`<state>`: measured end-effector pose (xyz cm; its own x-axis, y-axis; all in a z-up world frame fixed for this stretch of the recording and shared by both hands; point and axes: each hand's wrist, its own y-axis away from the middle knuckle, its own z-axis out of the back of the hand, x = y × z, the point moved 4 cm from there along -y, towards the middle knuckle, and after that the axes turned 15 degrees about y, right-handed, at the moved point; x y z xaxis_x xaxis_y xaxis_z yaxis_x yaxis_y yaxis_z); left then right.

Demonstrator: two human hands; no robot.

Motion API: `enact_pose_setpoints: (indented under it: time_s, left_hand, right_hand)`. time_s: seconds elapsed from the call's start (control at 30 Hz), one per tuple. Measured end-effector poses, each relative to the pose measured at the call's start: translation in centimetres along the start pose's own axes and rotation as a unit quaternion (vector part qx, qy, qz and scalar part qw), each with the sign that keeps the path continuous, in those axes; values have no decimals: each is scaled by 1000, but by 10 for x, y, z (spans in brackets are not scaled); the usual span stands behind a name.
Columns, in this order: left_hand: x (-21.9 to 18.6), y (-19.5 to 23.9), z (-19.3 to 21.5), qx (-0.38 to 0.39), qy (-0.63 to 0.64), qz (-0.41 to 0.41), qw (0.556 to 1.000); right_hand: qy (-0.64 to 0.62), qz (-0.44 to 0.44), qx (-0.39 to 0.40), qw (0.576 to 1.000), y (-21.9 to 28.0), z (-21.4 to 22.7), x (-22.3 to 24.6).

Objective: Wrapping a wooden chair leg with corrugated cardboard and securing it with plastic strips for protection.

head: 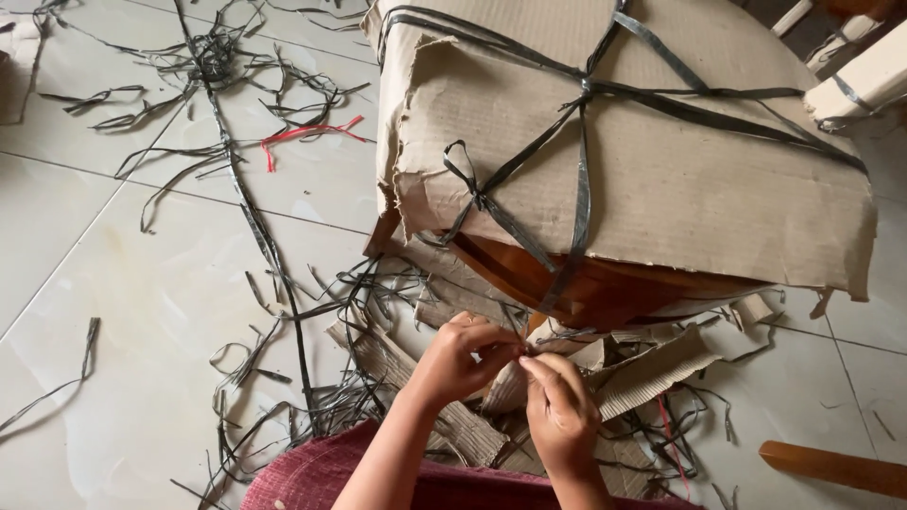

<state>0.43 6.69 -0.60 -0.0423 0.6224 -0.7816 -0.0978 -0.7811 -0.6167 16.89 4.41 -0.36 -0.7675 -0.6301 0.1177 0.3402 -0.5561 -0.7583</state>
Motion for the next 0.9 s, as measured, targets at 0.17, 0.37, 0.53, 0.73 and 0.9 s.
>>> enact_pose_setpoints:
  time_s: [0.17,0.37,0.53,0.73,0.9]
  left_hand:
    - [0,-1,-1,-12,59,45,997]
    - [0,13,0,-7,-31,77,996]
    - [-8,13,-3,-52,-110,-10,993]
    - [-5,19,-11,-99,-139,-33,985]
    - [2,23,-13,-166,160,247,941]
  right_hand:
    - [14,21,-17,1000,-3,-4,-2]
    - [24,7,-18,1000,4,-11,-2]
    - [4,-62,-44,997,8,-14,3]
    - [8,-124,-51,991,16,-24,4]
    - [35,-188,-40,981,5,-16,14]
